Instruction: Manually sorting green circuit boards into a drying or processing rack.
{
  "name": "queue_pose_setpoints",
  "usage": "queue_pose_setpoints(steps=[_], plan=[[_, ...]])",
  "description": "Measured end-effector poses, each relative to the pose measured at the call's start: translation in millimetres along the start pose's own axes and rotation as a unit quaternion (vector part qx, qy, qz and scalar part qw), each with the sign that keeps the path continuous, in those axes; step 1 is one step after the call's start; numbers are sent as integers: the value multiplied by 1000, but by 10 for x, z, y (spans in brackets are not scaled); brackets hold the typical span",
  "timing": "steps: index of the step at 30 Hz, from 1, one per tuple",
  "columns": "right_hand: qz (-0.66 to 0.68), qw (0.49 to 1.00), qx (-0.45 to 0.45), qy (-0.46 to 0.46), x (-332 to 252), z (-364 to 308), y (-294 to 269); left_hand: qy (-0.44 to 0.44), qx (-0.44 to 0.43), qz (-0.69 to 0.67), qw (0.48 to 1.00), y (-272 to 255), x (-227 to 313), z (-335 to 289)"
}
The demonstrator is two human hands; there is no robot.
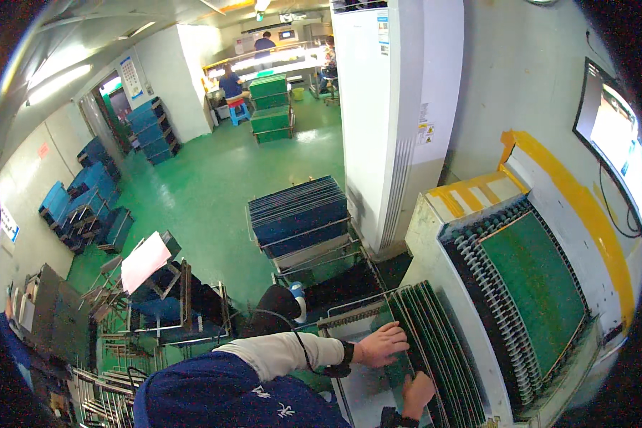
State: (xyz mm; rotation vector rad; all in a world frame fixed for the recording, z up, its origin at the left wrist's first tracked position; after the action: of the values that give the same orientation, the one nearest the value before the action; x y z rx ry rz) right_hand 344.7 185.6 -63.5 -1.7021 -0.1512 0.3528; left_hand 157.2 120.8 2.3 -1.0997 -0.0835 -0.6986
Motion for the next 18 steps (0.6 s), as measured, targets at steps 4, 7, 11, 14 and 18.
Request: queue_pose_setpoints(steps=[4,7,11,14,18], plan=[[11,1000,1,-8,-12,-2,-1,-12,-9,24,1000,25,19,1],[18,1000,1,-9,-14,1,-13,-24,9,46,999,60,59,-1],[23,999,12,-27,-54,-22,-91,-62,-31,60,996,170,51,-46],[19,999,-29,-1,-35,-10,-81,-74,-53,70,993,184,87,-70],[41,999,-12,-10,-83,-48,-180,-71,-37,102,992,213,91,-90]])
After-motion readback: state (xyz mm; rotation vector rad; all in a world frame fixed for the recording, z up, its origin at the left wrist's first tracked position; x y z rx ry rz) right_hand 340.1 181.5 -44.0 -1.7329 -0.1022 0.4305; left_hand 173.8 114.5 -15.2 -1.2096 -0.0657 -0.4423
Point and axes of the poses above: each hand's wrist, its own z-axis towards the middle knuckle, its own y-axis out of the palm, x = y × z, the point moved 6 cm from there along z, towards the middle knuckle, and after that the axes turned 8 degrees about y, right-handed, at the moved point
